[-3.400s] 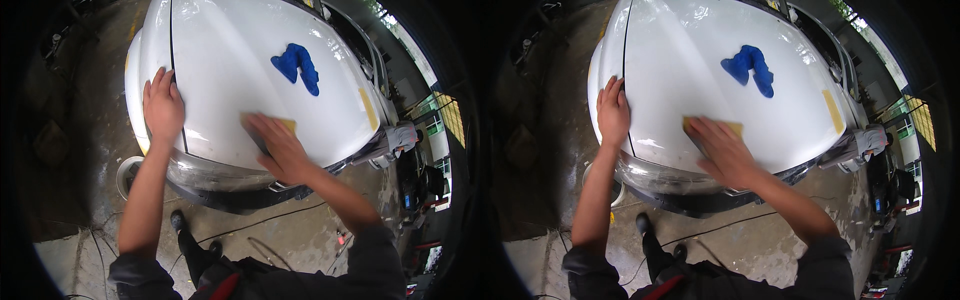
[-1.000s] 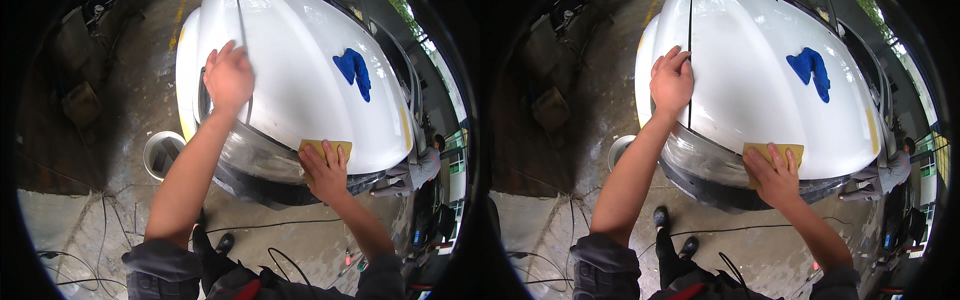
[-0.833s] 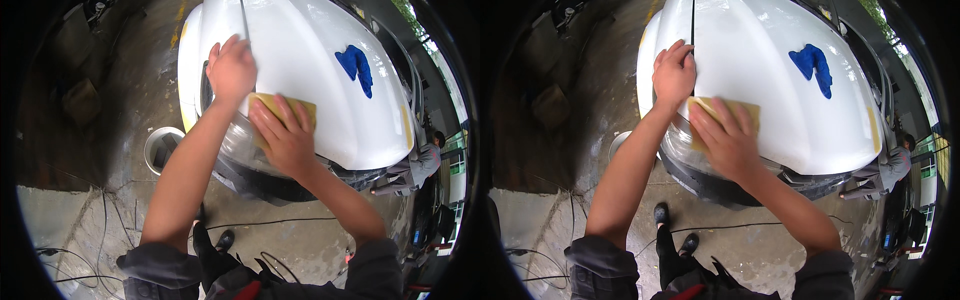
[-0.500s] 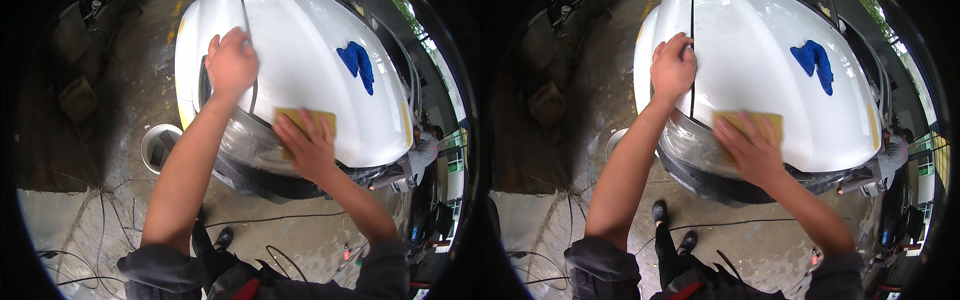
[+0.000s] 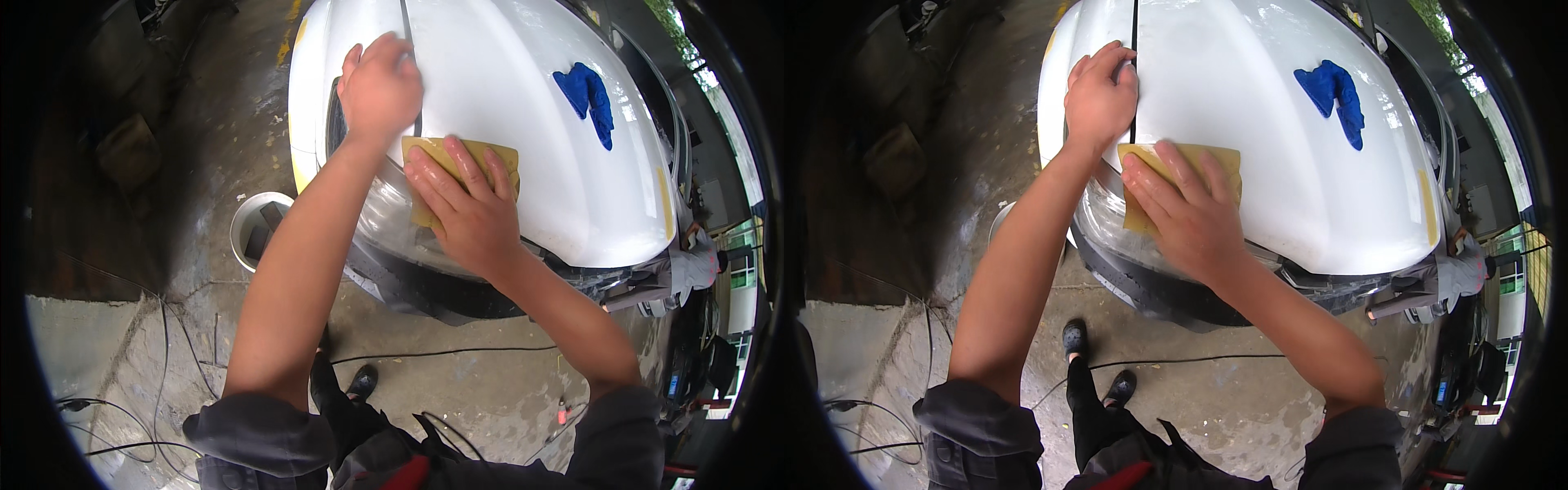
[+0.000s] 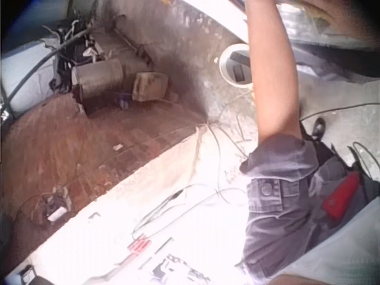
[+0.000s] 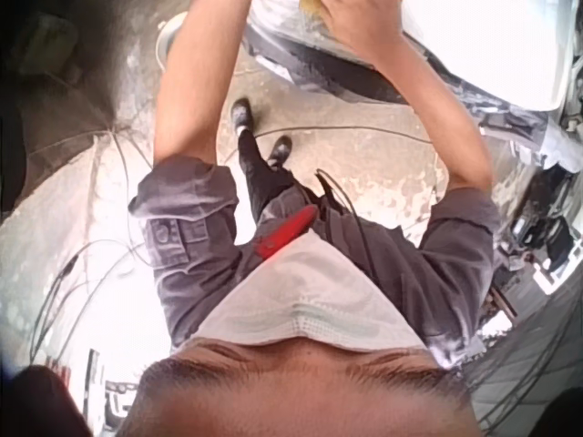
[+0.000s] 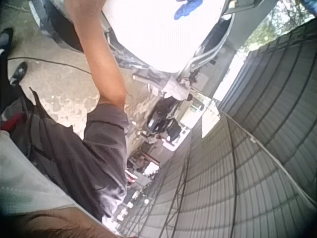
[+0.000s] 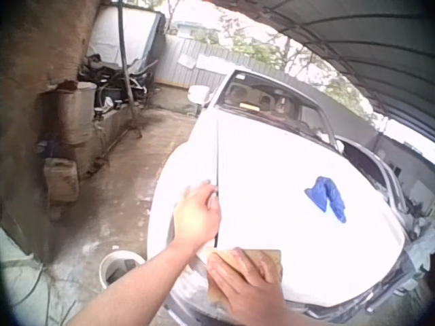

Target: The person sands the white car hood with a yellow sanding block while holding a blue cloth in the other hand. The person repeatedly wipes the sanded area with the cloth and occasionally dips the cloth into a bucket of water.

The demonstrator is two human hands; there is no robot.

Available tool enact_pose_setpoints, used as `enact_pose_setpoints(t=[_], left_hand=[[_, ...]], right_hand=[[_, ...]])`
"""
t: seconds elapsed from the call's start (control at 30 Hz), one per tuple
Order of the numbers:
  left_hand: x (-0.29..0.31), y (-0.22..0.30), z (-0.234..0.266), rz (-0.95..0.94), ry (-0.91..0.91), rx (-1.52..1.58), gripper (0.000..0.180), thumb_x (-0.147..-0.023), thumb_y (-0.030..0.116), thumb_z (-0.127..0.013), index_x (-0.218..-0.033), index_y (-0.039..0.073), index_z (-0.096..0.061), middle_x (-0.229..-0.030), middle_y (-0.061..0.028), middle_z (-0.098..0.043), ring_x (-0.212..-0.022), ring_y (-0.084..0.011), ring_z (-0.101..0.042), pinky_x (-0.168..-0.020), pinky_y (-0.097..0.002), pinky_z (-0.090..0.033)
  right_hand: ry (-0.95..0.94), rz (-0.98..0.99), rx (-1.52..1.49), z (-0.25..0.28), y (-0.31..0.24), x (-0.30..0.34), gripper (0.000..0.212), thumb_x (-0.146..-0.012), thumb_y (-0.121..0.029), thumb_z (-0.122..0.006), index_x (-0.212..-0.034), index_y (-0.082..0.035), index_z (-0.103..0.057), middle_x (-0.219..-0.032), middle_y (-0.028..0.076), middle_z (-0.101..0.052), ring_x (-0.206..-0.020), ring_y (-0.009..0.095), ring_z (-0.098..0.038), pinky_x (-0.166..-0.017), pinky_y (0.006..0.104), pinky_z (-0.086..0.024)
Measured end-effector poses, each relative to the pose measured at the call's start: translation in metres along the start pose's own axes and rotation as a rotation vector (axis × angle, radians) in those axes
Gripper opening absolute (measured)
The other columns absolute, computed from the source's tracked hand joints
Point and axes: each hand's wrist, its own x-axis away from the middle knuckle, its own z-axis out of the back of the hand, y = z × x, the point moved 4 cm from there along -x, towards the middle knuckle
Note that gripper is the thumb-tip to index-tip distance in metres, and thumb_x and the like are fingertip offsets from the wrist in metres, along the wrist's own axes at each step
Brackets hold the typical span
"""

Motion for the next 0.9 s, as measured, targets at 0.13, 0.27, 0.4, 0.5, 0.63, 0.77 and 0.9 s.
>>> enact_pose_setpoints(t=[0.13,0.27,0.4,0.5,0.63,0.77,0.9], left_hand=[[-0.001,-0.012,0.013,-0.003,0.004,-0.023,0.032,-0.098,0.026,-0.062,-0.127,0.022,-0.075,-0.151,0.0012,-0.064,-0.153,-0.0405,-0.040,-0.124,-0.0549,-0.032],[0.002,-0.006,0.006,0.026,-0.003,-0.029,0.031,-0.099,0.026,-0.062,-0.127,0.021,-0.075,-0.152,0.0014,-0.064,-0.153,-0.0395,-0.039,-0.124,-0.0549,-0.032],[0.001,0.002,0.002,0.018,-0.018,-0.016,0.031,-0.100,0.027,-0.061,-0.127,0.023,-0.075,-0.153,0.0015,-0.063,-0.153,-0.0391,-0.039,-0.124,-0.0547,-0.032],[-0.001,-0.012,0.012,0.021,-0.006,-0.020,0.031,-0.099,0.027,-0.061,-0.127,0.024,-0.076,-0.154,0.0012,-0.062,-0.153,-0.0391,-0.039,-0.124,-0.0549,-0.032],[0.000,-0.007,0.005,0.069,-0.032,-0.050,0.034,-0.099,0.028,-0.060,-0.129,0.023,-0.076,-0.156,0.0025,-0.061,-0.154,-0.0377,-0.039,-0.125,-0.0550,-0.031],[-0.001,-0.003,0.005,0.063,-0.061,-0.016,0.035,-0.099,0.028,-0.060,-0.130,0.021,-0.075,-0.157,0.0024,-0.060,-0.155,-0.0372,-0.038,-0.125,-0.0551,-0.030],[-0.002,-0.005,0.016,0.050,-0.028,-0.084,0.031,-0.100,0.025,-0.061,-0.127,0.021,-0.076,-0.154,0.0013,-0.063,-0.150,-0.0368,-0.045,-0.125,-0.0437,-0.037]], right_hand=[[-0.057,-0.019,0.099,0.006,0.017,0.052,0.066,-0.083,-0.014,-0.069,-0.148,-0.025,-0.065,-0.159,-0.007,-0.055,-0.151,0.026,-0.046,-0.125,0.0504,-0.028],[-0.042,-0.051,0.077,0.011,0.024,0.064,0.066,-0.082,-0.013,-0.071,-0.147,-0.025,-0.066,-0.160,-0.006,-0.055,-0.151,0.027,-0.046,-0.124,0.0503,-0.031],[0.064,-0.050,-0.039,0.005,0.008,-0.006,0.068,-0.080,-0.013,-0.074,-0.147,-0.022,-0.067,-0.159,-0.003,-0.056,-0.153,0.031,-0.044,-0.124,0.0529,-0.031],[0.048,-0.056,0.008,0.002,0.021,0.032,0.067,-0.080,-0.013,-0.073,-0.146,-0.019,-0.067,-0.160,-0.001,-0.056,-0.154,0.033,-0.044,-0.123,0.0541,-0.030],[-0.014,-0.147,0.098,0.006,0.034,0.080,0.064,-0.083,-0.012,-0.071,-0.146,-0.018,-0.067,-0.160,0.000,-0.055,-0.154,0.033,-0.043,-0.124,0.0533,-0.030],[0.081,-0.088,-0.008,0.006,0.009,0.000,0.066,-0.081,-0.011,-0.072,-0.146,-0.019,-0.067,-0.161,-0.001,-0.055,-0.153,0.031,-0.045,-0.123,0.0537,-0.031],[0.062,-0.059,-0.034,0.003,0.023,0.026,0.068,-0.080,-0.012,-0.073,-0.148,-0.017,-0.065,-0.161,0.003,-0.055,-0.154,0.033,-0.044,-0.123,0.0551,-0.030]])
